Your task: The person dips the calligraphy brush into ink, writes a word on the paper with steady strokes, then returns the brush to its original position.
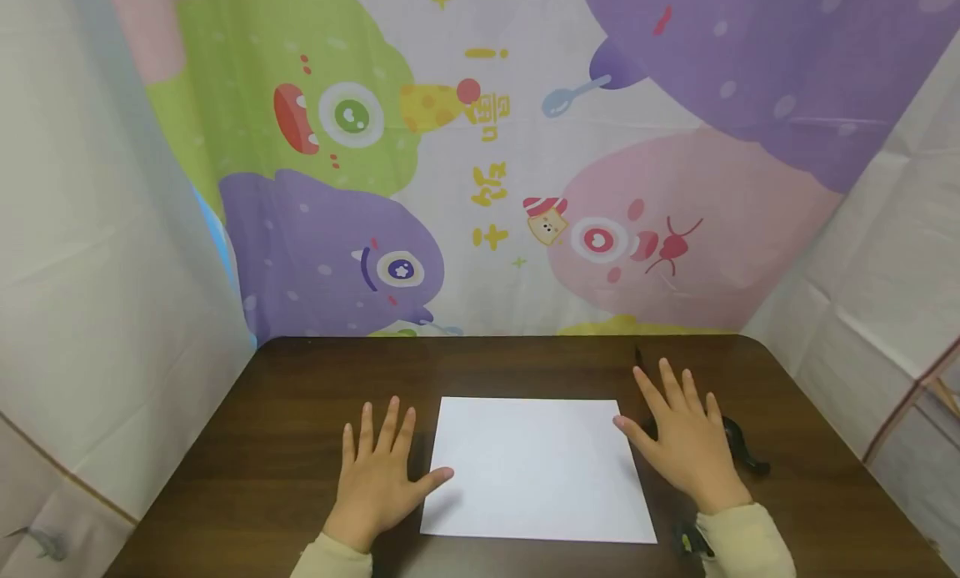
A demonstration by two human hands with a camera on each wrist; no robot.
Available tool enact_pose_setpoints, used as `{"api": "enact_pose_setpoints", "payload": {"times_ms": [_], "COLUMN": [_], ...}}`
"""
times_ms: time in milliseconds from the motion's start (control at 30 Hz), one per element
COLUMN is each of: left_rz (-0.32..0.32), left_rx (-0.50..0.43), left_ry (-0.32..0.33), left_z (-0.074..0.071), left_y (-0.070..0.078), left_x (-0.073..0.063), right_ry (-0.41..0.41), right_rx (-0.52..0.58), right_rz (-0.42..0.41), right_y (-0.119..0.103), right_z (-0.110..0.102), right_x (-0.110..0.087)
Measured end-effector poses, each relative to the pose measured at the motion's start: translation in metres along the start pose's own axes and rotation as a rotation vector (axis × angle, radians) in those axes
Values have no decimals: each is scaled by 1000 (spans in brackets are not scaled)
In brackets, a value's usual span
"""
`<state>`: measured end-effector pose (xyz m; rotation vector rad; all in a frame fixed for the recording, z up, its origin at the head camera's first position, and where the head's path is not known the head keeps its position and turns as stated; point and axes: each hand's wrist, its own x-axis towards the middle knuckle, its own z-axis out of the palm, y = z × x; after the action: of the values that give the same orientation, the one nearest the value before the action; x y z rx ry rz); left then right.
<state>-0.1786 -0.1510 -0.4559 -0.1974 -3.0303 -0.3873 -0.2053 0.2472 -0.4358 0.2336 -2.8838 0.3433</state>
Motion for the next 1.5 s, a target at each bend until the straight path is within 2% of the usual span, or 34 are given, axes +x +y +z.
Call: {"api": "enact_pose_setpoints", "payload": {"times_ms": [367, 467, 600, 733, 867, 1000, 1167, 1300, 1500], "left_rz": [51, 67, 87, 113, 141, 181, 247, 303, 368], "left_rx": [35, 31, 27, 29, 19, 10, 2, -10, -15], "left_ry": [29, 22, 31, 14, -41, -59, -76, -115, -217], "left_z": [-8, -9, -6, -2, 0, 4, 9, 11, 12], "left_y": [5, 5, 5, 7, 11, 13, 11, 11, 12], "left_x": [-4, -5, -6, -6, -10, -16, -22, -27, -34], "right_ry": [3, 5, -34, -72, -98, -127, -181, -220, -261], "right_rx": [39, 55, 131, 218, 275, 322, 354, 363, 365], "right_rz": [-53, -67, -45, -14, 2, 36, 83, 117, 140], "right_y": [13, 21, 33, 44, 51, 55, 57, 57, 57], "right_z": [-41, -48, -51, -48, -37, -24, -10, -2, 5], "right_x": [21, 29, 40, 50, 57, 63, 69, 71, 77]}}
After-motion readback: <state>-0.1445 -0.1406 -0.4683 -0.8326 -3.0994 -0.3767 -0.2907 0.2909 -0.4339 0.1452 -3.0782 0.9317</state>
